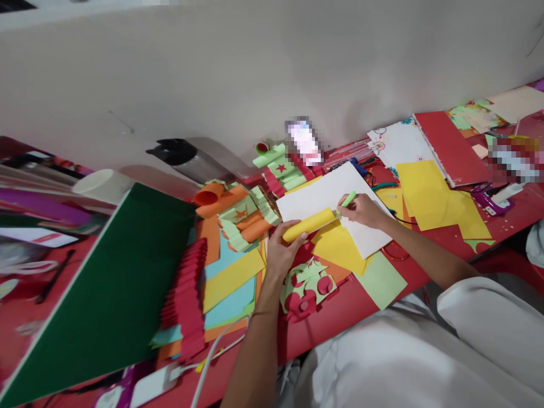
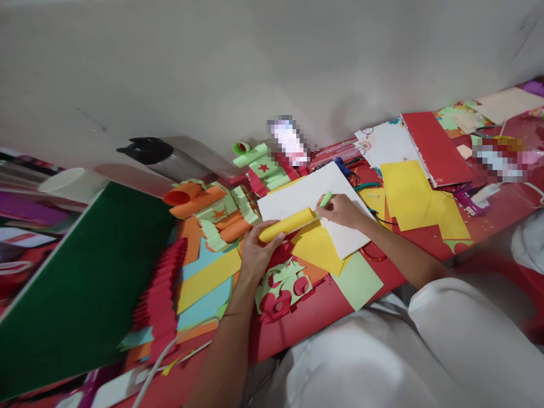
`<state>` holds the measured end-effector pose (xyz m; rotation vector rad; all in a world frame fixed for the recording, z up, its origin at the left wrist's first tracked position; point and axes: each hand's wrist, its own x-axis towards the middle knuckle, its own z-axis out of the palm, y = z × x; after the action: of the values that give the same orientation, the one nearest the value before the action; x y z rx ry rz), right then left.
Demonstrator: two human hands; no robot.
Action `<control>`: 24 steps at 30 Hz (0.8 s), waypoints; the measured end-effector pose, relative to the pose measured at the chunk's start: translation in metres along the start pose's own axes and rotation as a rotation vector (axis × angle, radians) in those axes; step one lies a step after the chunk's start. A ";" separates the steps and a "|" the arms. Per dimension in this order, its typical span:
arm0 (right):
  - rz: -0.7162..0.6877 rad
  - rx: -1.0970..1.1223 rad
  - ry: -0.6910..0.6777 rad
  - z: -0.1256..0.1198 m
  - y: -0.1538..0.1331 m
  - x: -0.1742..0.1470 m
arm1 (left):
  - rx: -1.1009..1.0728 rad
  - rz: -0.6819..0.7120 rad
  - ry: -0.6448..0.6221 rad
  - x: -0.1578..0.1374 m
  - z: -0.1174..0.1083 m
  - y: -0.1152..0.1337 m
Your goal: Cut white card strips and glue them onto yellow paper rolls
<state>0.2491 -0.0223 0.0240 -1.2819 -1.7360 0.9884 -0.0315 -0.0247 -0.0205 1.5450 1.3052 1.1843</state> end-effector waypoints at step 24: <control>-0.154 -0.259 0.235 -0.034 0.017 0.007 | -0.164 -0.094 -0.011 -0.003 -0.007 0.003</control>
<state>0.2844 -0.0067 0.0238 -1.3404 -1.7863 0.5151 -0.0378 -0.0278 -0.0158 1.3567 1.2281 1.1912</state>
